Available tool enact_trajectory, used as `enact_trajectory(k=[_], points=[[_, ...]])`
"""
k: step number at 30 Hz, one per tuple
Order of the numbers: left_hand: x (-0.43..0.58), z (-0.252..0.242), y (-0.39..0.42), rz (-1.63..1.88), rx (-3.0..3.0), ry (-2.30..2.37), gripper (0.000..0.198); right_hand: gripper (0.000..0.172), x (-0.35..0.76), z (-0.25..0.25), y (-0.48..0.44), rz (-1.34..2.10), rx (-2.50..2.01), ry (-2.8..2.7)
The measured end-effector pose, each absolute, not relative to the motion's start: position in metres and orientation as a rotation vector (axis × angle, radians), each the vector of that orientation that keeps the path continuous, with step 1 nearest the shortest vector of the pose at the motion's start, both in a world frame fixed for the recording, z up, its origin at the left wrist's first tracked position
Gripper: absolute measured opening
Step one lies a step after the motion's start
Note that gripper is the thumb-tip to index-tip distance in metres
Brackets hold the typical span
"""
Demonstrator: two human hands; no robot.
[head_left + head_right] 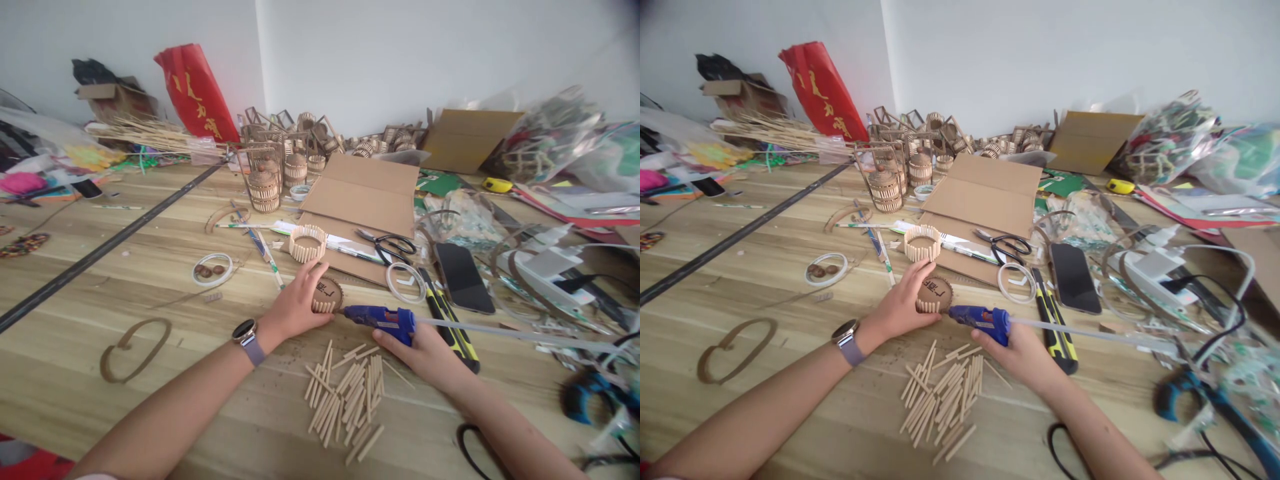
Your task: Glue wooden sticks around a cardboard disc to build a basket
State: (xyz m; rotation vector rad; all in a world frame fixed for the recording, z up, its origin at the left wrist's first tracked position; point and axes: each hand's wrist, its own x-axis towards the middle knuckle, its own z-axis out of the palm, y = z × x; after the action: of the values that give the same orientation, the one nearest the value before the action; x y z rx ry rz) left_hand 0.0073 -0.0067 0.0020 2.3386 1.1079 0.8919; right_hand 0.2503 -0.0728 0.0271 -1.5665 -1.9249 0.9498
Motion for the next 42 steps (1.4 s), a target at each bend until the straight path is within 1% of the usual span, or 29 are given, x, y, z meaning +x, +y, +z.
enact_trajectory(k=[14, 30, 37, 42], points=[[0.0069, 0.0029, -0.0069, 0.887, 2.356, 1.104, 0.096, 0.038, 0.2460, 0.0277, -0.0737, 0.819, -1.535, -2.039], [0.0077, 0.0036, -0.0069, 0.871, 2.350, 1.130, 0.092, 0.042, 0.2473, 0.0243, -0.0740, 0.743, -1.544, -2.098], [0.0066, 0.0024, -0.0067, 0.875, 2.357, 1.118, 0.092, 0.039, 0.2462, 0.0250, -0.0738, 0.701, -1.510, -2.121], [0.0069, 0.0030, -0.0068, 0.863, 2.356, 1.131, 0.093, 0.039, 0.2458, 0.0268, -0.0751, 0.678, -1.522, -2.118]])
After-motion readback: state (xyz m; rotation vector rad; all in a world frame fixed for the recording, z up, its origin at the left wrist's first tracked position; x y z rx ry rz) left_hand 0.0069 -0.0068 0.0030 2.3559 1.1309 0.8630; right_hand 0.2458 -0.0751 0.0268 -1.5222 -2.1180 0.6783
